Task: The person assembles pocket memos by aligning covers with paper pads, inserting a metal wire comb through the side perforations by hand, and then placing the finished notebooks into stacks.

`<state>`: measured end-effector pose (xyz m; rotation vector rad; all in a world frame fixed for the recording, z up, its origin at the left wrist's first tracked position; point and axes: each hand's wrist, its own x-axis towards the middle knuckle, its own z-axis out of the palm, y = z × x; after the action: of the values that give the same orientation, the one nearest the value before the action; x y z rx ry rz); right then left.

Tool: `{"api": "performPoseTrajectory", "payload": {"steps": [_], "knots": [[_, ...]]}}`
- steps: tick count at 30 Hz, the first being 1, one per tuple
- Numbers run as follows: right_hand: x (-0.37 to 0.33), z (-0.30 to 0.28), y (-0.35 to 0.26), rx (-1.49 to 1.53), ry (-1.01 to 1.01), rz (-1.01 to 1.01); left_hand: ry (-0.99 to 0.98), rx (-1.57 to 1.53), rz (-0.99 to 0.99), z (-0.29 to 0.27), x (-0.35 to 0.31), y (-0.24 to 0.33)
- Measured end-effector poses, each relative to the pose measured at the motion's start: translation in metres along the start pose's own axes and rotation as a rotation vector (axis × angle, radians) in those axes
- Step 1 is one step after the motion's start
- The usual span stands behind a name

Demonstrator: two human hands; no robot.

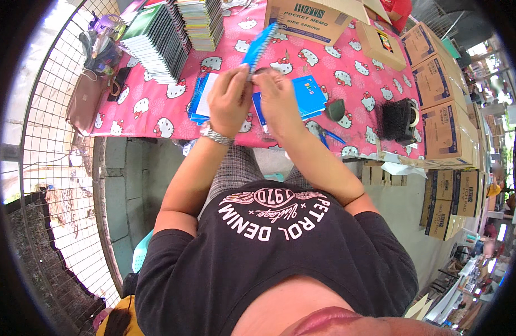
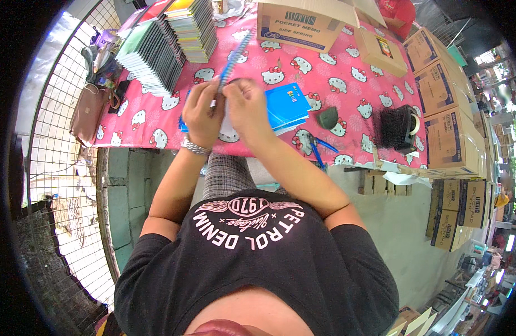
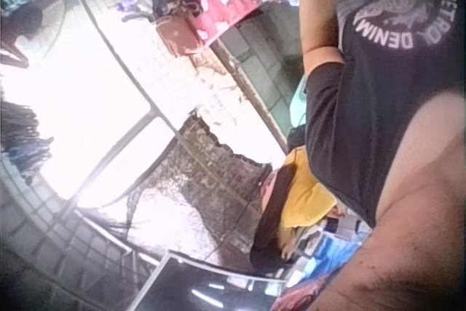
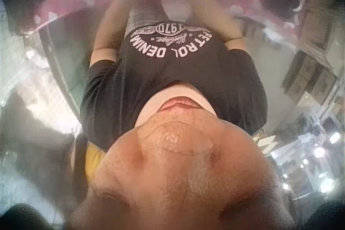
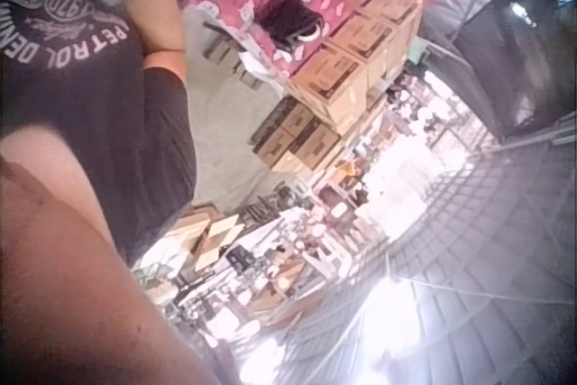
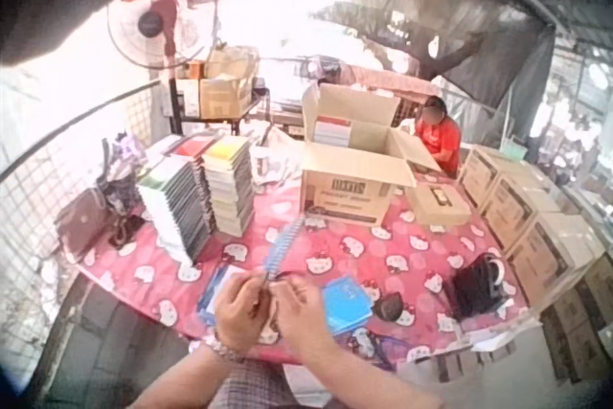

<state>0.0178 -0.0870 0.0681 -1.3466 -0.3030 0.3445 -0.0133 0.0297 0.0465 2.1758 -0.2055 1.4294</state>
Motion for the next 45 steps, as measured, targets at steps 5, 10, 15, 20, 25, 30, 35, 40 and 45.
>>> {"api": "performPoseTrajectory", "payload": {"steps": [5, 10, 15, 20, 25, 30, 35, 40, 45], "knots": [[-0.035, 0.048, 0.063, 0.401, -0.16, 0.343, 0.062, -0.112, -0.526, -0.027, -0.05, -0.058], [-0.048, 0.03, 0.147, 0.208, -0.059, 0.531, 0.248, -0.48, -0.962, -0.034, -0.112, -0.11], [-0.045, 0.037, 0.147, -0.568, -0.226, -0.397, 0.317, -0.515, -1.026, -0.037, -0.116, -0.12], [-0.016, 0.046, 0.154, -0.946, -0.466, -0.386, 0.536, -0.65, -1.08, -0.057, -0.075, -0.118], [-0.029, 0.037, 0.14, -0.982, -0.424, -0.65, 0.456, -0.757, -1.098, -0.04, -0.051, -0.106], [-0.052, -0.044, 0.027, -0.78, -0.412, -1.196, -0.137, 0.353, -0.914, -0.027, -0.1, -0.113], [-0.009, -0.287, 0.009, -1.063, 0.75, -0.453, -0.227, 0.582, -0.364, -0.021, -0.067, -0.076], [-0.028, -0.451, 0.115, -1.87, 0.814, 0.272, -0.559, -0.063, 0.111, 0.034, 0.0, 0.049], [-0.02, -0.439, 0.109, -1.937, 0.522, 0.189, -0.98, 0.204, 0.195, 0.056, -0.008, 0.076]]}}
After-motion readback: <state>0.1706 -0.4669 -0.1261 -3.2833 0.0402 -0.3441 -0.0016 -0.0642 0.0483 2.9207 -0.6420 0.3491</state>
